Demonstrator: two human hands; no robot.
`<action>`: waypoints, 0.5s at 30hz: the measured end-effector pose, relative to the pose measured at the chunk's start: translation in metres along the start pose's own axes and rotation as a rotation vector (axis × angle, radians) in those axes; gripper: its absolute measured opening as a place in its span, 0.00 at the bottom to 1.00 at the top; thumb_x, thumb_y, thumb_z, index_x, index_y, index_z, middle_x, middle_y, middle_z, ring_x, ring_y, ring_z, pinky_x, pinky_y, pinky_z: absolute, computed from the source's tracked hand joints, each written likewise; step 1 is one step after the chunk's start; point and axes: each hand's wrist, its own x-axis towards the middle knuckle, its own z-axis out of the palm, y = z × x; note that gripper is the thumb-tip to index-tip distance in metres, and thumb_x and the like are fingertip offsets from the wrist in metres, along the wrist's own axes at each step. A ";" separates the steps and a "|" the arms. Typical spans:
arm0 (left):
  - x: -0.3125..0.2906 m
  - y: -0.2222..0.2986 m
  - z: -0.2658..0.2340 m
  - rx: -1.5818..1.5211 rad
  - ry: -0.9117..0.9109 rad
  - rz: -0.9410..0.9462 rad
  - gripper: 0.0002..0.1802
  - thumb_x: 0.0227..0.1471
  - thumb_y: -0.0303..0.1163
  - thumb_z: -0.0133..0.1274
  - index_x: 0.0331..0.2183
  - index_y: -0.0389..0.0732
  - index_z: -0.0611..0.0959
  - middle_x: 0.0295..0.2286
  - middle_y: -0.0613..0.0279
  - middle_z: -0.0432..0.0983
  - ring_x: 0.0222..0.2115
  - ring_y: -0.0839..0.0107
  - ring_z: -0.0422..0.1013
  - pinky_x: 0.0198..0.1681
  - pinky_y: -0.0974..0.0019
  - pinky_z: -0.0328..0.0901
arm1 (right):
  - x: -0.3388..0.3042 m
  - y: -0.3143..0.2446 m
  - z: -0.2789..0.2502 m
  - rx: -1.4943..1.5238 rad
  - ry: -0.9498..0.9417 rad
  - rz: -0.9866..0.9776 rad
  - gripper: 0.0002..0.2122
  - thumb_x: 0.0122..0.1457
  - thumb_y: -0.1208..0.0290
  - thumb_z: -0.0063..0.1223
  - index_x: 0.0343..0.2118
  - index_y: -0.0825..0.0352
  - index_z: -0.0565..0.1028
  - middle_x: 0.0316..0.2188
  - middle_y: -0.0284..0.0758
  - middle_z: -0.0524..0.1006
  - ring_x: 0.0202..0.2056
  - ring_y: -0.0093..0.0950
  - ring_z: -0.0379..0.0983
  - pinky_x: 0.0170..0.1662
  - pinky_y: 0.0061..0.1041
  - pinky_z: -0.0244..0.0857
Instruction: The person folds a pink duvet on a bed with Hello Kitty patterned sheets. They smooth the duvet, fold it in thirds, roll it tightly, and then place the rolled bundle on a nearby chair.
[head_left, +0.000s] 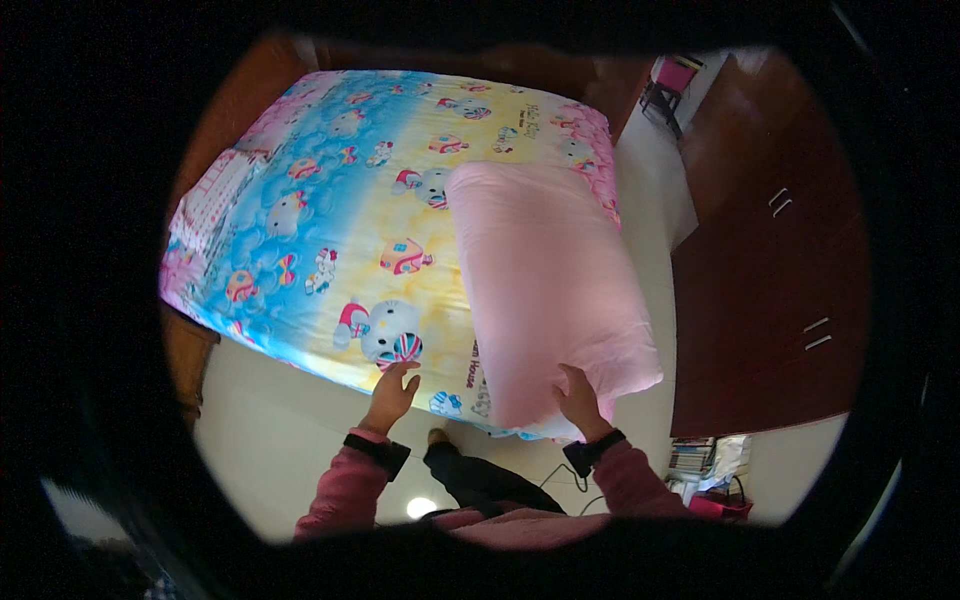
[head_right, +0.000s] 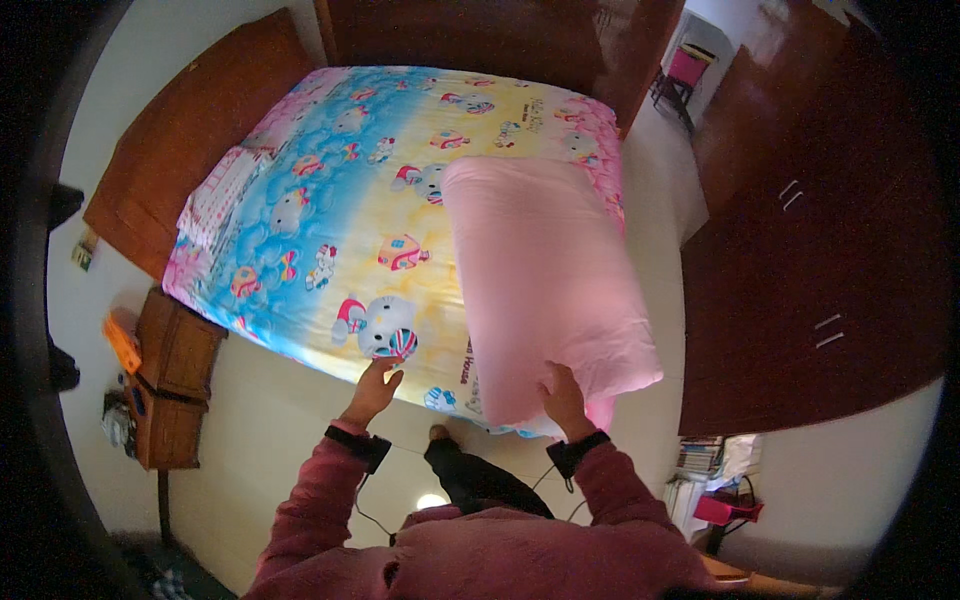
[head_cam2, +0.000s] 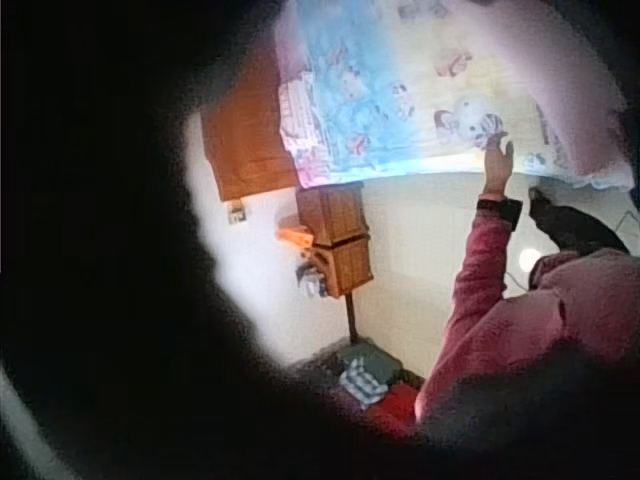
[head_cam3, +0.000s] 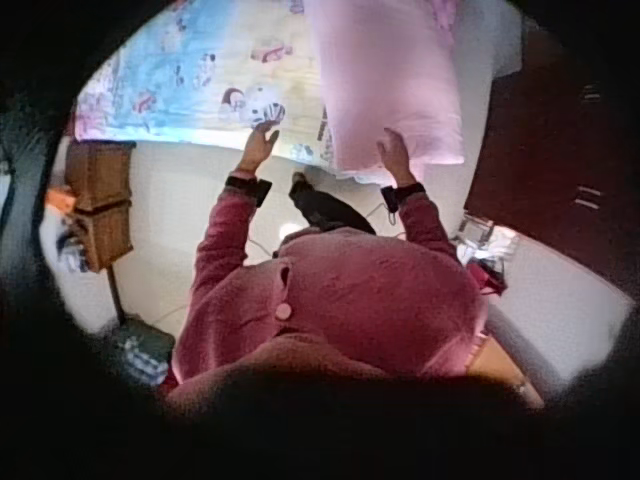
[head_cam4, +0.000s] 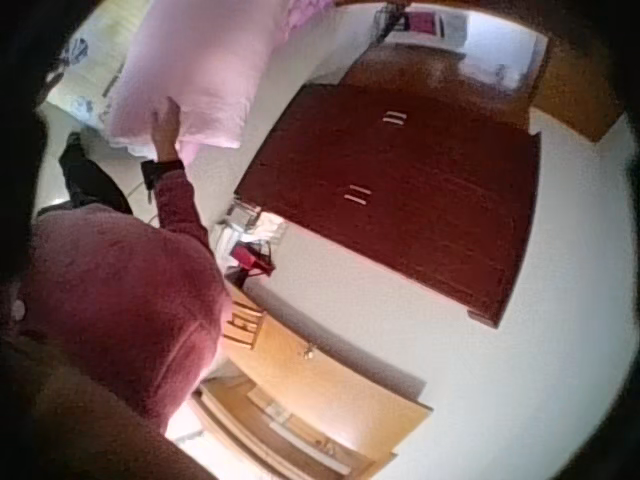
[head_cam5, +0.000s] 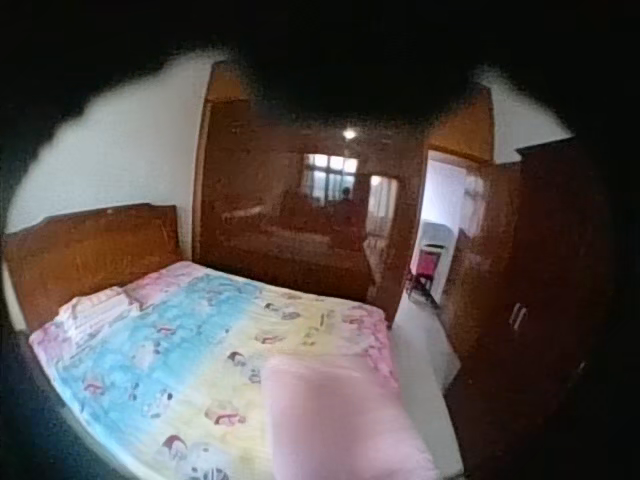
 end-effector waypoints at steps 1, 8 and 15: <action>0.010 -0.008 -0.012 0.008 -0.010 0.017 0.14 0.50 0.29 0.56 0.42 0.41 0.79 0.39 0.49 0.75 0.40 0.53 0.72 0.44 0.57 0.67 | 0.009 -0.009 0.011 0.023 0.031 0.004 0.26 0.54 0.65 0.56 0.56 0.66 0.64 0.53 0.49 0.66 0.55 0.45 0.62 0.57 0.39 0.59; 0.133 -0.052 -0.109 0.133 -0.211 -0.047 0.15 0.51 0.35 0.57 0.41 0.40 0.79 0.38 0.50 0.77 0.40 0.55 0.73 0.43 0.58 0.68 | 0.055 -0.067 0.064 0.027 -0.024 0.212 0.34 0.53 0.63 0.58 0.63 0.58 0.57 0.62 0.52 0.55 0.63 0.49 0.50 0.62 0.48 0.46; 0.365 -0.090 -0.096 0.164 -0.351 0.056 0.30 0.52 0.49 0.55 0.49 0.36 0.73 0.44 0.44 0.74 0.48 0.51 0.70 0.51 0.58 0.64 | 0.086 -0.114 0.101 -0.060 0.063 0.471 0.42 0.49 0.61 0.62 0.66 0.57 0.51 0.64 0.57 0.42 0.64 0.57 0.39 0.64 0.52 0.41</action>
